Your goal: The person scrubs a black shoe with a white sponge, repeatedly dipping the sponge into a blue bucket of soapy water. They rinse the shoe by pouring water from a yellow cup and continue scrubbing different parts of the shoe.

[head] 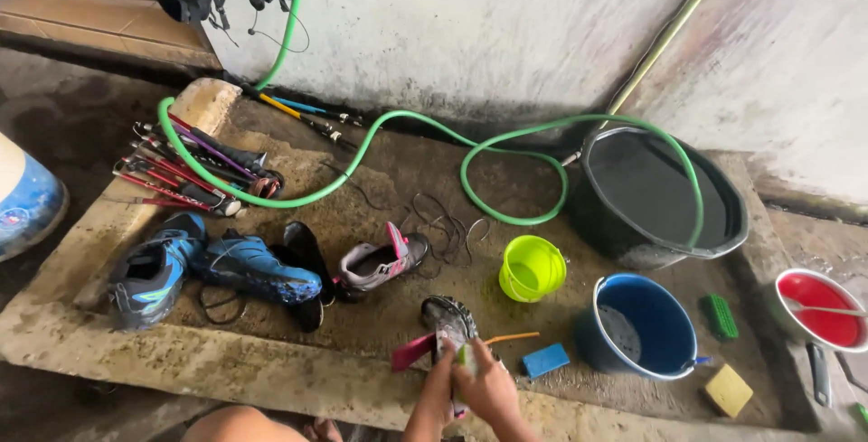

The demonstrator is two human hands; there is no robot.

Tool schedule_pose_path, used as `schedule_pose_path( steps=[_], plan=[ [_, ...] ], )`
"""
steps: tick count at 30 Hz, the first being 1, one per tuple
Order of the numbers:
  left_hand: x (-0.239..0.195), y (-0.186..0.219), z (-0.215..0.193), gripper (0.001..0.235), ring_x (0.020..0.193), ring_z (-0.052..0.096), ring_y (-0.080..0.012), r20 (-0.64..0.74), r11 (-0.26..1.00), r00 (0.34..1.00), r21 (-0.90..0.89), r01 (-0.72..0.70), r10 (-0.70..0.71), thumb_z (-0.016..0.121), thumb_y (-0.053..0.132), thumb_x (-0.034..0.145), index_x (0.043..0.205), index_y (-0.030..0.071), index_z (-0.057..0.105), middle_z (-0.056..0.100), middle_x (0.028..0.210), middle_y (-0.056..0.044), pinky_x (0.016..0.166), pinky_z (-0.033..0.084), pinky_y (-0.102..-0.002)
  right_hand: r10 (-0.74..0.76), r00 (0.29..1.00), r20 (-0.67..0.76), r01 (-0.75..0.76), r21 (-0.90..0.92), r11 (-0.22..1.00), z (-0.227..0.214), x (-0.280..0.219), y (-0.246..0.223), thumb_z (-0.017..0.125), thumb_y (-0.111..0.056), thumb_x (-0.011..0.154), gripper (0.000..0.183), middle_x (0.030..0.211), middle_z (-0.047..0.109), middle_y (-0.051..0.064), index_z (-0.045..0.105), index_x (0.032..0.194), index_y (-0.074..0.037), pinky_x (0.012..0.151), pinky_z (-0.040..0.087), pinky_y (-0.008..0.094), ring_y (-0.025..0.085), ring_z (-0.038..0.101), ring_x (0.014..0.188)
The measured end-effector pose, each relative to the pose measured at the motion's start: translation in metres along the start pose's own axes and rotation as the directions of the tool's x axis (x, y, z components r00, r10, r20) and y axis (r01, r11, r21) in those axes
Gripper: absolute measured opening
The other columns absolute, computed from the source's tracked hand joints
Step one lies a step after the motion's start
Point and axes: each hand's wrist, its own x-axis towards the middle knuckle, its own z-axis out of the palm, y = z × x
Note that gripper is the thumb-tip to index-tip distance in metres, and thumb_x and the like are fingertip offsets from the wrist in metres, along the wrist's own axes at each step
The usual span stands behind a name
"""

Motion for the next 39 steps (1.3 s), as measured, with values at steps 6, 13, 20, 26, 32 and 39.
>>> schedule_pose_path(
  steps=[6,13,20,26,32,39],
  plan=[
    [-0.051,0.009,0.025,0.064,0.062,0.057,-0.0222,0.187,0.976,0.959,-0.081,-0.2,0.212,0.04,0.059,0.103,0.08,0.004,0.064,0.059,0.07,-0.008,0.063,0.051,-0.032,-0.109,0.993,-0.042,0.1,-0.18,0.979,-0.035,-0.018,-0.018,0.046,-0.066,0.084,0.069,0.141,0.059,0.008,0.042,0.15,-0.044,0.099,0.053,0.049,0.034,0.066,0.121],
    [-0.026,-0.006,0.043,0.053,0.091,0.067,-0.0343,0.006,0.884,0.963,-0.397,-0.246,0.271,0.062,0.054,0.091,0.102,0.003,0.068,0.074,0.096,-0.018,0.078,0.052,-0.048,-0.287,0.937,-0.202,0.199,-0.369,0.908,-0.04,0.072,0.012,0.049,-0.045,0.091,0.061,0.144,0.051,0.02,0.042,0.15,-0.032,0.077,0.063,0.049,0.04,0.073,0.097],
    [0.01,0.003,0.022,0.055,0.092,0.073,-0.0319,0.308,0.852,0.922,-0.521,-0.042,0.233,0.058,0.06,0.094,0.094,0.007,0.072,0.076,0.094,-0.016,0.08,0.059,-0.045,-0.157,0.987,0.036,0.161,-0.229,0.96,-0.048,-0.014,-0.041,0.042,-0.07,0.082,0.071,0.116,0.075,0.017,0.05,0.145,-0.036,0.089,0.059,0.046,0.035,0.075,0.104],
    [-0.056,0.03,0.051,0.07,0.126,0.058,-0.0447,0.26,0.764,0.923,-0.643,-0.054,0.283,0.045,0.054,0.097,0.134,-0.005,0.059,0.063,0.136,-0.031,0.106,0.046,-0.054,0.07,0.98,-0.188,-0.017,0.269,0.963,-0.081,0.004,-0.045,0.048,-0.052,0.085,0.073,0.13,0.068,0.018,0.039,0.156,-0.035,0.071,0.06,0.042,0.033,0.073,0.096],
    [-0.012,0.038,0.026,0.075,0.075,0.067,-0.033,0.314,0.818,0.901,-0.57,-0.072,0.298,0.053,0.07,0.092,0.097,-0.004,0.067,0.069,0.085,-0.022,0.067,0.057,-0.041,0.028,0.987,-0.161,0.078,0.616,0.784,-0.026,-0.031,-0.028,0.059,-0.048,0.075,0.077,0.141,0.064,0.012,0.052,0.147,-0.022,0.096,0.06,0.047,0.028,0.069,0.119],
    [-0.041,0.014,0.052,0.031,0.07,0.067,-0.0367,0.197,0.898,0.94,-0.399,-0.184,0.28,0.06,0.004,0.092,0.117,-0.006,0.075,0.078,0.098,-0.024,0.047,0.043,-0.042,0.503,0.858,-0.109,-0.068,0.945,0.321,-0.065,0.041,-0.013,0.06,-0.036,0.093,0.049,0.135,0.06,0.014,0.064,0.137,-0.015,0.088,0.051,0.049,0.035,0.06,0.113]
  ],
)
